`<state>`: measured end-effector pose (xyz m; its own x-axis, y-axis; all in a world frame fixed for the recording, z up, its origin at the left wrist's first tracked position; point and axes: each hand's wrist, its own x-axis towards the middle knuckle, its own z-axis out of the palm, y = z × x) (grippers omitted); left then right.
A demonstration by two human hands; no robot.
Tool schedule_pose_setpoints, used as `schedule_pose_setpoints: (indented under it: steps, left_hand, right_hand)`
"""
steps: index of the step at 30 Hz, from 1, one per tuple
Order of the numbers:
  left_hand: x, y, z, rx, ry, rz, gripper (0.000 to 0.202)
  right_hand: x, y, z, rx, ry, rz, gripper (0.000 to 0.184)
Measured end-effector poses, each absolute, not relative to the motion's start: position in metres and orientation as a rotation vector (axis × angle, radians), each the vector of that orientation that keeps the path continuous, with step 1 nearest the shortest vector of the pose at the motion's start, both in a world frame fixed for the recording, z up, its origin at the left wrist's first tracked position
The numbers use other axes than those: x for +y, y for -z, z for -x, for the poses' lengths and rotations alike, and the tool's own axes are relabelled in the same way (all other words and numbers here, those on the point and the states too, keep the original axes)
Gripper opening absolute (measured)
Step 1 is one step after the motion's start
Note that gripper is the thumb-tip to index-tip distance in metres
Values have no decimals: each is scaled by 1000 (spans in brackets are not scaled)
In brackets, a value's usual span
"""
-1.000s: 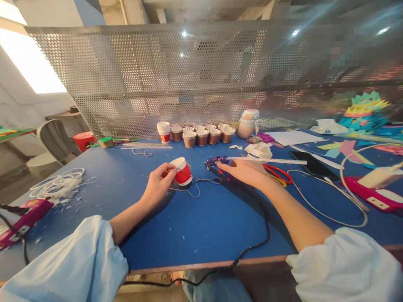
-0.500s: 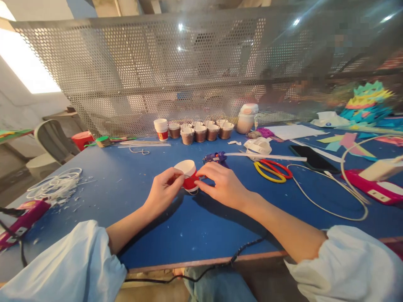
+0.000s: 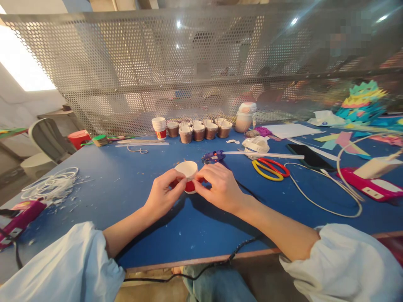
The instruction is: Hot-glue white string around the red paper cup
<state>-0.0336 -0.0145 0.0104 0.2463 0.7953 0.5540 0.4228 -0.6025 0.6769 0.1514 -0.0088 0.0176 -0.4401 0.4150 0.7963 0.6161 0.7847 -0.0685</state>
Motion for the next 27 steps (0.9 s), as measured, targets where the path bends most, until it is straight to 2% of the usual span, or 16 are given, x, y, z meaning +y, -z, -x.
schedule_pose_setpoints:
  steps: [7,17,27]
  left_hand:
    - [-14,-9,34,1106,-1299,-2157,15]
    - [-14,-10,32,1067,-1344,-2298,15]
    - [-16,-14,32,1053,-1335,-2329,19]
  right_hand:
    - [-9,-17,-151,-2109,345,758,9]
    - [-11,-19,-150,-2021,439,725,15]
    - [-10,-18,-151,-2034,378,801,14]
